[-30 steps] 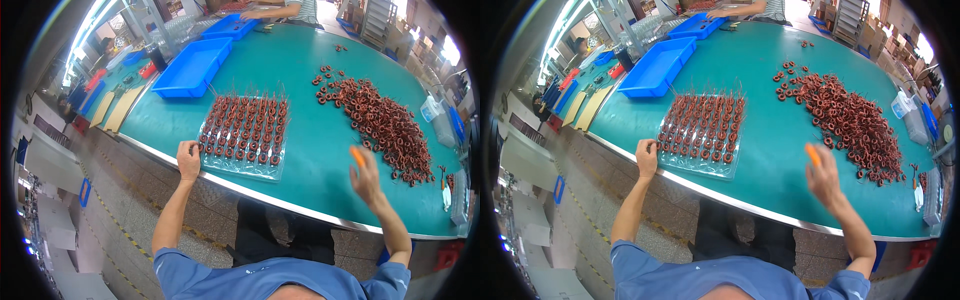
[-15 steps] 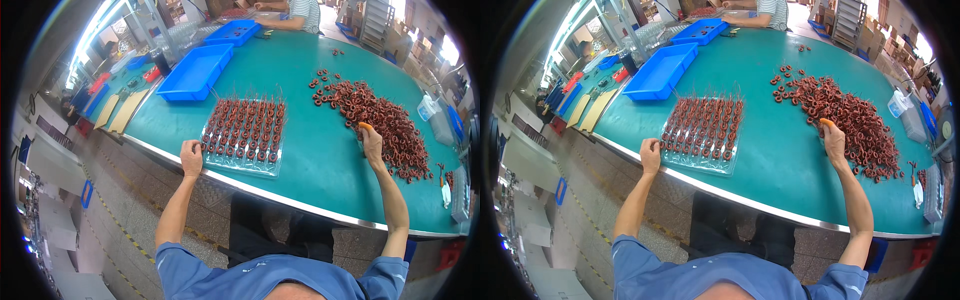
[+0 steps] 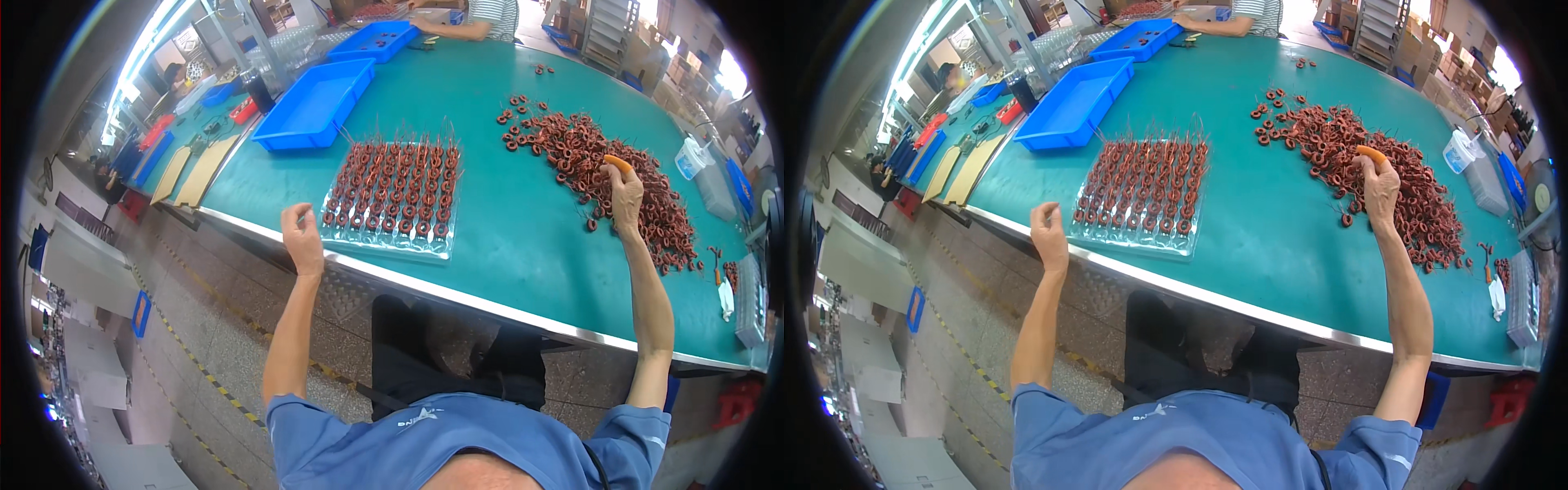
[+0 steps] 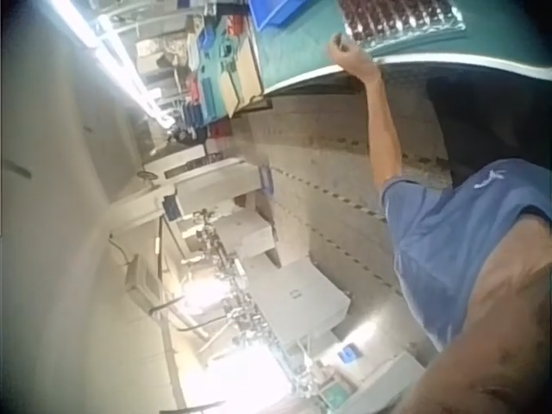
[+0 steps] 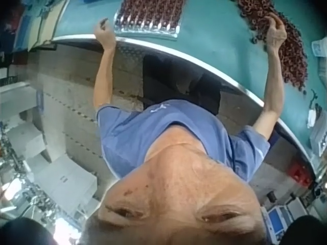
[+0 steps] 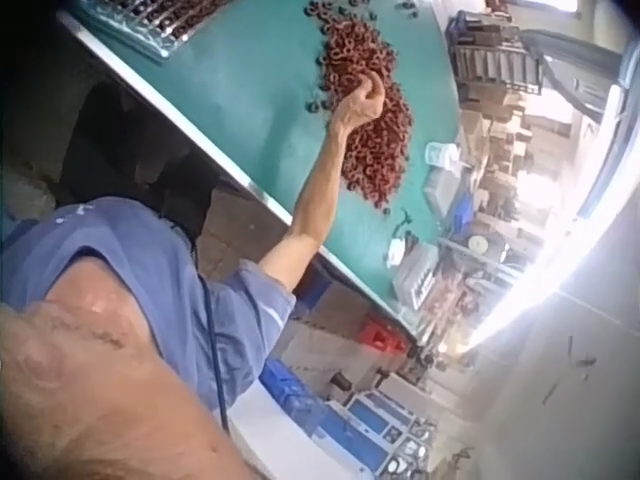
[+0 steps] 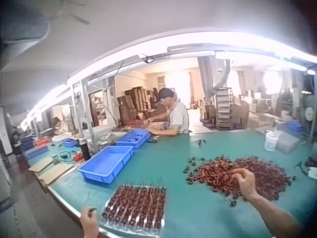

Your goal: Assembling toroidal inductors and placing them into an organizer tray in a factory setting.

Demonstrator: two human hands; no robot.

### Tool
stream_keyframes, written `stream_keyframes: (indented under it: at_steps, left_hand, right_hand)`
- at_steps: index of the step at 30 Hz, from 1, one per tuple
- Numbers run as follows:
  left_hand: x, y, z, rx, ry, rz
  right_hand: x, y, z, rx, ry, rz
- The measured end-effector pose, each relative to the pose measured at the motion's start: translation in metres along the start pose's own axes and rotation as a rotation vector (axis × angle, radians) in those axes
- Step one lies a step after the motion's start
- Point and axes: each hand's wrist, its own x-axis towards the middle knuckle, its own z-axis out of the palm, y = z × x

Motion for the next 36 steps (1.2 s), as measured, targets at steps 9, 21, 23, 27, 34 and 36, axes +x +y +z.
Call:
stream_keyframes:
  at_steps: [9, 21, 23, 27, 34, 36]
  left_hand:
    - [-0.106, 0.153, 0.076, -0.821, -0.62, -0.231]
    - [-0.156, 0.241, 0.219, -1.208, -0.98, -0.567]
    - [-0.161, 0.246, 0.219, -1.32, -0.97, -0.632]
    - [-0.161, 0.238, 0.216, -1.337, -1.07, -0.609]
    - [-0.15, 0.235, 0.211, -1.227, -0.998, -0.658]
    - [-0.15, 0.236, 0.218, -1.288, -0.916, -0.678]
  right_hand:
    - [-0.017, -0.031, 0.012, 0.059, -0.044, 0.013]
    - [-0.083, -0.075, 0.022, 0.485, -0.185, 0.259]
    - [-0.087, -0.076, 0.016, 0.56, -0.195, 0.381]
    - [-0.088, -0.07, 0.007, 0.6, -0.297, 0.348]
    - [-0.095, -0.079, 0.016, 0.441, -0.309, 0.289]
    - [-0.103, -0.074, 0.021, 0.364, -0.268, 0.196]
